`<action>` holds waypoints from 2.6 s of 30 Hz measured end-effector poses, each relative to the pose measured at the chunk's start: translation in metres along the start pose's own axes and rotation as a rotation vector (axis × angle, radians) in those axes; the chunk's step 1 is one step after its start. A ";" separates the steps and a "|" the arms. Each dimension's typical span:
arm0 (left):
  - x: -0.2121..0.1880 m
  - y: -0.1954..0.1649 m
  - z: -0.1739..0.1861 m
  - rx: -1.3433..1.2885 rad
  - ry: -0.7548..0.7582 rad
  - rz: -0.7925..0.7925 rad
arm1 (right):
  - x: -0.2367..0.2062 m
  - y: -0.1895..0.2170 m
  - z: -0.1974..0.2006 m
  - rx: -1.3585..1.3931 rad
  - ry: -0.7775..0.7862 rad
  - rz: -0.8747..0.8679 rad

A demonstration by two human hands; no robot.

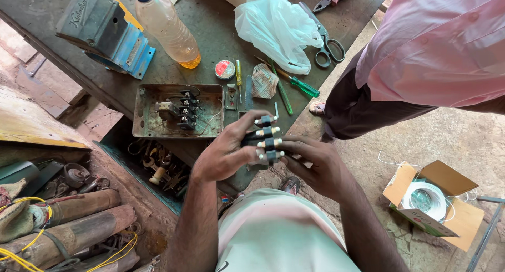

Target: The person uses a screwdriver to remove a screw from a small electrical component, then uses a file to smooth its edges. They then pick up a larger electrical component and attach a metal bracket to it, adjusting the fit by hand.

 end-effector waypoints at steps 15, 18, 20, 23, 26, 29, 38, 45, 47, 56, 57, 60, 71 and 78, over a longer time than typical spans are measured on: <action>-0.013 0.030 -0.025 -0.664 0.030 0.068 | 0.002 -0.004 0.003 -0.042 -0.173 -0.004; -0.012 0.049 -0.029 -0.760 -0.105 0.211 | 0.004 -0.017 -0.004 -0.114 -0.169 -0.188; -0.014 0.056 -0.030 -0.768 -0.156 0.245 | 0.005 -0.026 -0.009 -0.117 -0.141 -0.297; -0.021 0.057 -0.030 -0.705 -0.132 0.174 | 0.008 -0.027 -0.015 -0.063 -0.129 -0.247; -0.034 0.056 -0.033 -0.669 -0.139 0.094 | 0.008 -0.026 -0.022 -0.055 -0.071 -0.238; -0.039 0.069 -0.044 -0.749 -0.258 0.185 | 0.004 -0.031 -0.030 -0.075 0.006 -0.309; -0.063 0.091 -0.035 -0.705 -0.525 0.326 | 0.047 -0.115 0.008 0.034 -0.237 -0.527; -0.066 0.076 -0.027 -0.661 -0.526 0.265 | 0.095 -0.153 -0.015 -0.567 -0.038 -0.599; -0.068 0.073 -0.026 -0.633 -0.534 0.247 | 0.102 -0.150 -0.020 -0.676 -0.013 -0.601; -0.072 0.070 -0.017 -0.595 -0.613 0.033 | 0.098 -0.144 -0.019 -0.376 -0.162 -0.721; -0.072 0.069 -0.016 -0.602 -0.614 -0.005 | 0.092 -0.140 -0.016 -0.283 -0.209 -0.721; -0.073 0.065 -0.015 -0.554 -0.589 -0.052 | 0.077 -0.114 -0.011 -0.043 -0.199 -0.541; -0.075 0.021 -0.019 -0.341 -0.500 -0.276 | 0.019 -0.032 -0.023 0.755 -0.137 -0.176; -0.076 0.022 -0.025 -0.379 -0.485 -0.283 | 0.023 -0.013 -0.025 0.419 -0.106 -0.152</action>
Point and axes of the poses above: each hand's wrist, its own x-axis towards the middle knuckle, its own z-axis out of the back of the hand, y = z × x, the point moved 5 cm from there along x, towards the middle knuckle, and after that the axes turned 11 degrees about x, right-handed, at the moved point
